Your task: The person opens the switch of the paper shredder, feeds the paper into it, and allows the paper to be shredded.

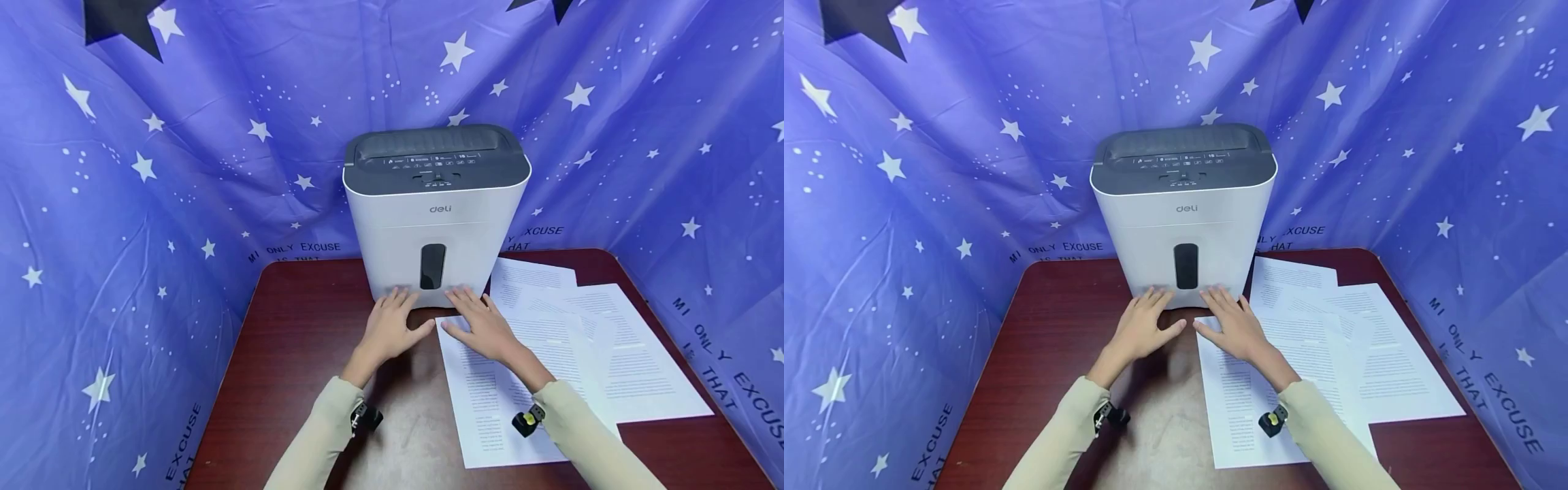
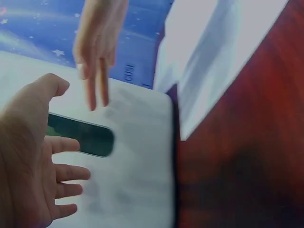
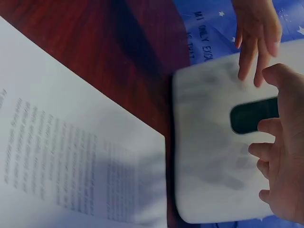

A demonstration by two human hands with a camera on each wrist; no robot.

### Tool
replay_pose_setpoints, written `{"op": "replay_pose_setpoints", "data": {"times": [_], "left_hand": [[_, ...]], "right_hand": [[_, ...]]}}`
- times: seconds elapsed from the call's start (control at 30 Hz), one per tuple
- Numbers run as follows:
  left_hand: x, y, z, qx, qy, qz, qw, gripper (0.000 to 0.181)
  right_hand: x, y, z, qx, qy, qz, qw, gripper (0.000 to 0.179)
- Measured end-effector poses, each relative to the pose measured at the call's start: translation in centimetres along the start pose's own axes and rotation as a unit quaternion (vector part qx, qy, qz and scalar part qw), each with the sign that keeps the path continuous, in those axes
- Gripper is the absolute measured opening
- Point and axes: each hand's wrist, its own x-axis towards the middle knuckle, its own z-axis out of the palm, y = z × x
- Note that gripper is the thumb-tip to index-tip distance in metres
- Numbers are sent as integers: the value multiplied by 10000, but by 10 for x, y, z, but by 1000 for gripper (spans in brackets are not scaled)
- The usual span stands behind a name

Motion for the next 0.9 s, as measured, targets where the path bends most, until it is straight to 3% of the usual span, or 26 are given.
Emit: {"op": "replay_pose_setpoints", "data": {"times": [0.2,0.37,0.53,0.73,0.9], "left_hand": [[11,9,-38,24,561,16,9984,72],[20,20,-81,75,835,-136,9964,67],[27,30,-127,-230,1114,-253,9932,58],[35,37,-175,-635,1579,-443,9844,47],[44,44,-203,-806,1998,-590,9747,42]], "right_hand": [[3,13,-21,283,-31,248,9993,68],[1,29,-44,505,-39,545,9972,66],[-6,49,-68,920,-70,915,9915,68],[-19,69,-88,1269,244,1063,9859,59],[-32,86,-95,1332,556,1154,9828,55]]}}
